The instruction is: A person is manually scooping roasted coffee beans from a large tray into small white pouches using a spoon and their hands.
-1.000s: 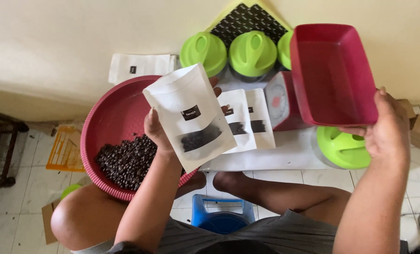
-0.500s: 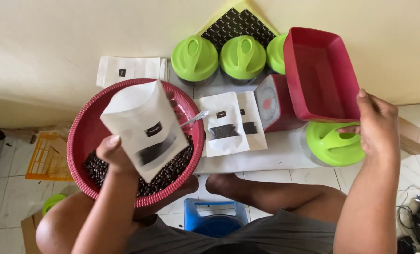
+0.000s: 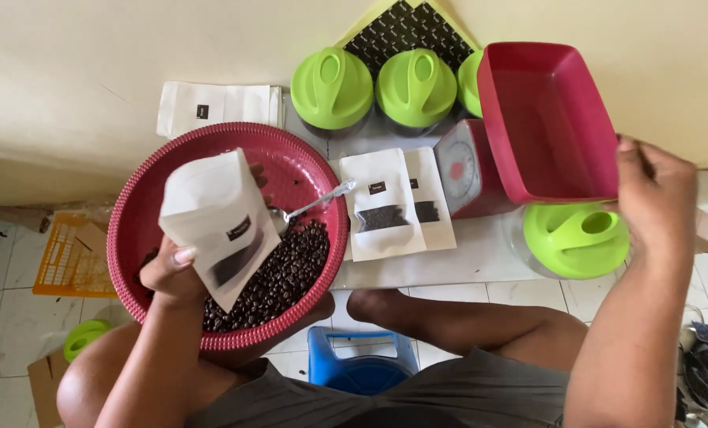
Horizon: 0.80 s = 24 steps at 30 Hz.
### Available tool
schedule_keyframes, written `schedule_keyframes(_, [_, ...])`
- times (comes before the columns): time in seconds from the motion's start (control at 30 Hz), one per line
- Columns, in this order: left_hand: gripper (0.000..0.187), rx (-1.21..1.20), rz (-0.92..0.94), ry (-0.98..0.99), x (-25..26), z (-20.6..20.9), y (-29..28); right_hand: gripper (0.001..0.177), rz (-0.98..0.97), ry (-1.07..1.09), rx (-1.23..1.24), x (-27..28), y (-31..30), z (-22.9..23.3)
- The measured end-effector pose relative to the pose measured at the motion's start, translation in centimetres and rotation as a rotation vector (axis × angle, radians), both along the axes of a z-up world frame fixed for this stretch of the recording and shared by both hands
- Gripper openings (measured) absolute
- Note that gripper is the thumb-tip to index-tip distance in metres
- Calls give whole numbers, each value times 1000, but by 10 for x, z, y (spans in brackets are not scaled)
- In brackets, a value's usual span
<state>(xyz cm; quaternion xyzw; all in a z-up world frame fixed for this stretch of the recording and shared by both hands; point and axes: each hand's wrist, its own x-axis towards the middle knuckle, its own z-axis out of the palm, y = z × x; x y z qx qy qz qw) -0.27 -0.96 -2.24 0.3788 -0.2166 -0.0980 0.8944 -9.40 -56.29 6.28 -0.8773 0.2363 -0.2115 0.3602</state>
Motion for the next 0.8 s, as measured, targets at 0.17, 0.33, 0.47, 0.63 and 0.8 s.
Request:
schedule_keyframes(0.17, [93,19,-55,12,-7,32,-24,26,3,-309,-592,-19,3,-9])
schedule_keyframes(0.33, [104,59,-21,26,-10,37,-32,17,149,-514,-781,-19,68,11])
schedule_keyframes(0.47, [82,-29,-93,11,-4,-14,-8,16,315,-520,-552,-8,148,18])
schedule_keyframes(0.63, [94,-35,97,-52,-3,36,-30,22,606,-472,-167,20,244,-8])
schedule_keyframes(0.8, [105,206,295,-112,-6,16,0,21,751,-258,-55,40,300,-38])
